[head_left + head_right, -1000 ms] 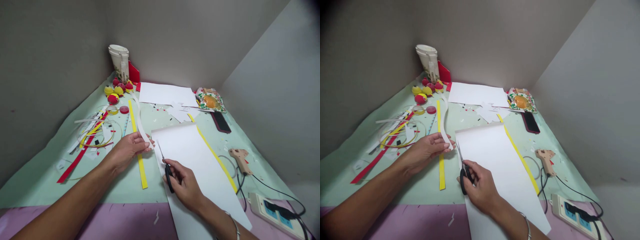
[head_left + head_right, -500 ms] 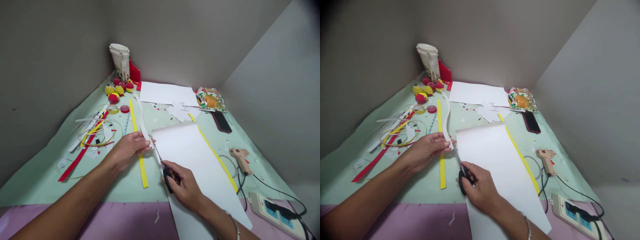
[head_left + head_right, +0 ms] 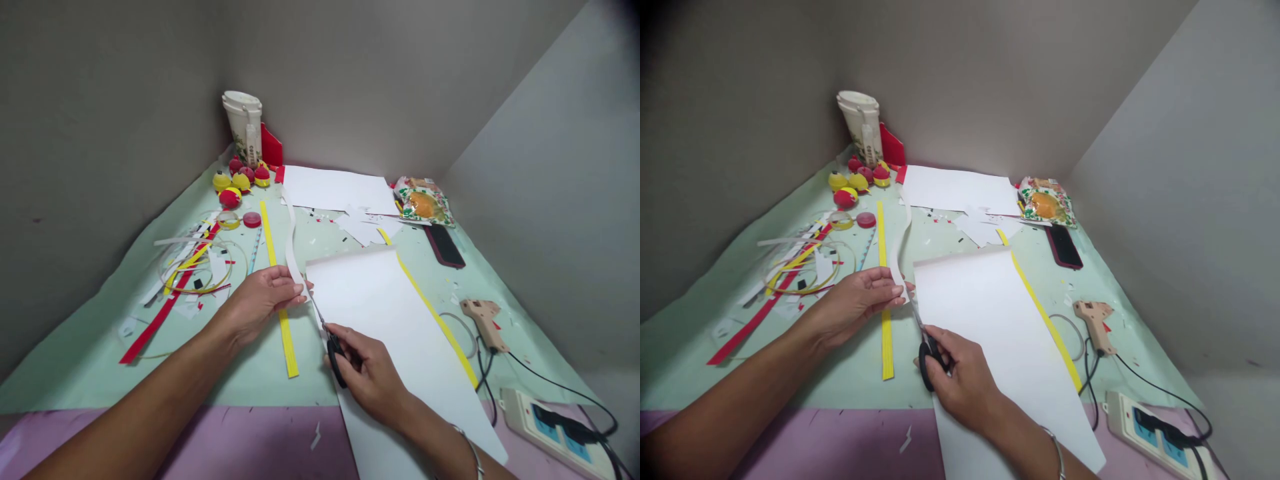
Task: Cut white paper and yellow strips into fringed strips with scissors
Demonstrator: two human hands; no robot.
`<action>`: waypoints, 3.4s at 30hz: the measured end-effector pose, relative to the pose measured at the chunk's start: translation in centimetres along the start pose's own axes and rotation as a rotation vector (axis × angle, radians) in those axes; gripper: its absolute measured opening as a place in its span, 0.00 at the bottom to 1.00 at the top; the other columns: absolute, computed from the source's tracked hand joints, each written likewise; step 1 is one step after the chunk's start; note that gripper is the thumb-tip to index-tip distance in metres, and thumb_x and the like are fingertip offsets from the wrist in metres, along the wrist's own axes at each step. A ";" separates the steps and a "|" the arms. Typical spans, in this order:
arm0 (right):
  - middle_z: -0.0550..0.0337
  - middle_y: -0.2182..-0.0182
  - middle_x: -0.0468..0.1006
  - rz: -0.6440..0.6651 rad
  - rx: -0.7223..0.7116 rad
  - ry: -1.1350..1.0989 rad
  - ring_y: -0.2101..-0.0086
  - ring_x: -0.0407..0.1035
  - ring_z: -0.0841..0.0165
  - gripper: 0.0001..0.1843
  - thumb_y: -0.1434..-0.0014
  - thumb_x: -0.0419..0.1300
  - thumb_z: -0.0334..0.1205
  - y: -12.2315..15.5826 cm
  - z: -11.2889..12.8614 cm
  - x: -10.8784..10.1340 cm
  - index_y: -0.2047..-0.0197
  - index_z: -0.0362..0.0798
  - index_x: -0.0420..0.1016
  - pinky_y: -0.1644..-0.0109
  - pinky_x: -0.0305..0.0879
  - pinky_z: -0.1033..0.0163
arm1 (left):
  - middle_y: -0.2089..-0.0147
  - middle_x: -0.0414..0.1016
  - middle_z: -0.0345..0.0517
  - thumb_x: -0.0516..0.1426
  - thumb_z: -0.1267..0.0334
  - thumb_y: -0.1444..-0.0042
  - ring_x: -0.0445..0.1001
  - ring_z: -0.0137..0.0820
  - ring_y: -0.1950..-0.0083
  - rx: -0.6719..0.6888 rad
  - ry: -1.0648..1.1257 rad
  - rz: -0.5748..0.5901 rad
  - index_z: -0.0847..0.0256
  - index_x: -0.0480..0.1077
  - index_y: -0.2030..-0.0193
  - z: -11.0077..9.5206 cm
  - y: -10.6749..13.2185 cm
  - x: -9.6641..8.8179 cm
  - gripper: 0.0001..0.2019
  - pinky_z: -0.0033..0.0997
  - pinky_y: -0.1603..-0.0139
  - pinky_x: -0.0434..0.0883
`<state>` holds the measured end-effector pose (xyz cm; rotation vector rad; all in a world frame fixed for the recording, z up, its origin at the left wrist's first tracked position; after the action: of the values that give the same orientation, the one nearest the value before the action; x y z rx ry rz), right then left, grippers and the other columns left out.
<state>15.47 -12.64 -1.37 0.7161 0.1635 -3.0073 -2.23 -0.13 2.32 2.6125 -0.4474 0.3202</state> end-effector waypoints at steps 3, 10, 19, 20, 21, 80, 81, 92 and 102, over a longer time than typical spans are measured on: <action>0.58 0.67 0.78 -0.001 -0.002 0.011 0.72 0.64 0.70 0.23 0.43 0.56 0.32 0.0 -0.1 0.0 0.43 0.44 0.74 0.65 0.66 0.66 | 0.61 0.82 0.48 0.64 0.74 0.49 0.79 0.26 0.62 0.003 -0.006 -0.002 0.64 0.74 0.63 0.1 0.0 -0.1 0.06 0.24 0.55 0.75; 0.58 0.67 0.78 -0.008 0.019 0.003 0.72 0.65 0.70 0.23 0.43 0.57 0.32 0.0 -0.2 0.1 0.43 0.45 0.74 0.66 0.67 0.66 | 0.62 0.82 0.48 0.65 0.74 0.51 0.79 0.26 0.63 0.002 0.002 -0.018 0.64 0.74 0.65 -0.1 0.0 0.0 0.07 0.28 0.51 0.75; 0.62 0.73 0.72 -0.005 0.071 -0.043 0.74 0.63 0.72 0.21 0.43 0.57 0.31 -0.1 0.4 0.1 0.46 0.44 0.75 0.68 0.65 0.68 | 0.62 0.81 0.47 0.65 0.71 0.50 0.78 0.27 0.61 0.022 -0.003 0.017 0.64 0.74 0.65 0.2 -0.1 -0.1 0.06 0.29 0.49 0.75; 0.62 0.72 0.72 -0.005 0.067 -0.041 0.74 0.63 0.72 0.21 0.43 0.57 0.31 -0.1 0.4 0.1 0.46 0.44 0.75 0.67 0.65 0.67 | 0.62 0.81 0.47 0.65 0.71 0.50 0.78 0.28 0.61 0.021 -0.006 0.015 0.64 0.74 0.65 0.2 -0.1 -0.1 0.06 0.28 0.49 0.75; 0.62 0.72 0.72 -0.006 0.064 -0.037 0.74 0.63 0.72 0.21 0.43 0.57 0.32 -0.1 0.4 0.1 0.46 0.45 0.75 0.67 0.65 0.67 | 0.62 0.81 0.47 0.65 0.72 0.50 0.78 0.28 0.60 0.020 -0.008 0.013 0.64 0.74 0.65 0.2 0.0 0.0 0.06 0.28 0.50 0.75; 0.56 0.60 0.71 -0.425 0.092 0.047 0.66 0.67 0.66 0.35 0.46 0.63 0.37 -1.7 3.0 -2.8 0.36 0.47 0.61 0.60 0.69 0.59 | 0.66 0.80 0.53 0.57 0.60 0.44 0.77 0.34 0.74 -0.210 -0.083 0.271 0.65 0.66 0.54 8.1 10.1 4.4 0.14 0.31 0.73 0.67; 0.58 0.61 0.71 -0.398 0.115 -0.006 0.66 0.68 0.66 0.34 0.45 0.63 0.39 -1.4 3.2 -3.1 0.36 0.48 0.60 0.61 0.69 0.60 | 0.66 0.80 0.52 0.56 0.60 0.44 0.78 0.34 0.73 -0.209 -0.078 0.267 0.65 0.65 0.53 8.2 10.2 4.3 0.14 0.31 0.73 0.67; 0.63 0.63 0.72 -0.074 0.259 -0.290 0.64 0.70 0.68 0.35 0.49 0.62 0.31 -0.5 2.1 1.1 0.38 0.53 0.63 0.57 0.70 0.61 | 0.67 0.79 0.50 0.57 0.59 0.44 0.77 0.34 0.74 -0.201 -0.109 0.288 0.62 0.64 0.59 9.3 10.3 3.9 0.11 0.30 0.75 0.68; 0.62 0.62 0.70 -0.090 0.307 -0.491 0.66 0.71 0.69 0.34 0.50 0.62 0.32 0.2 3.1 0.7 0.39 0.51 0.62 0.61 0.72 0.62 | 0.68 0.78 0.47 0.63 0.51 0.49 0.76 0.32 0.69 -0.146 -0.026 0.213 0.63 0.67 0.58 8.1 9.7 3.3 0.19 0.33 0.66 0.71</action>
<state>13.44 -13.24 1.03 -0.0400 -0.2959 -3.2146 -1.52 -13.06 0.25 2.4339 -0.7330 0.3103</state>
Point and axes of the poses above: each hand's wrist, its own y-axis away from the middle knuckle, its own x-axis out of the palm, z = x × y, the point moved 1 cm from there along -y, towards the middle knuckle
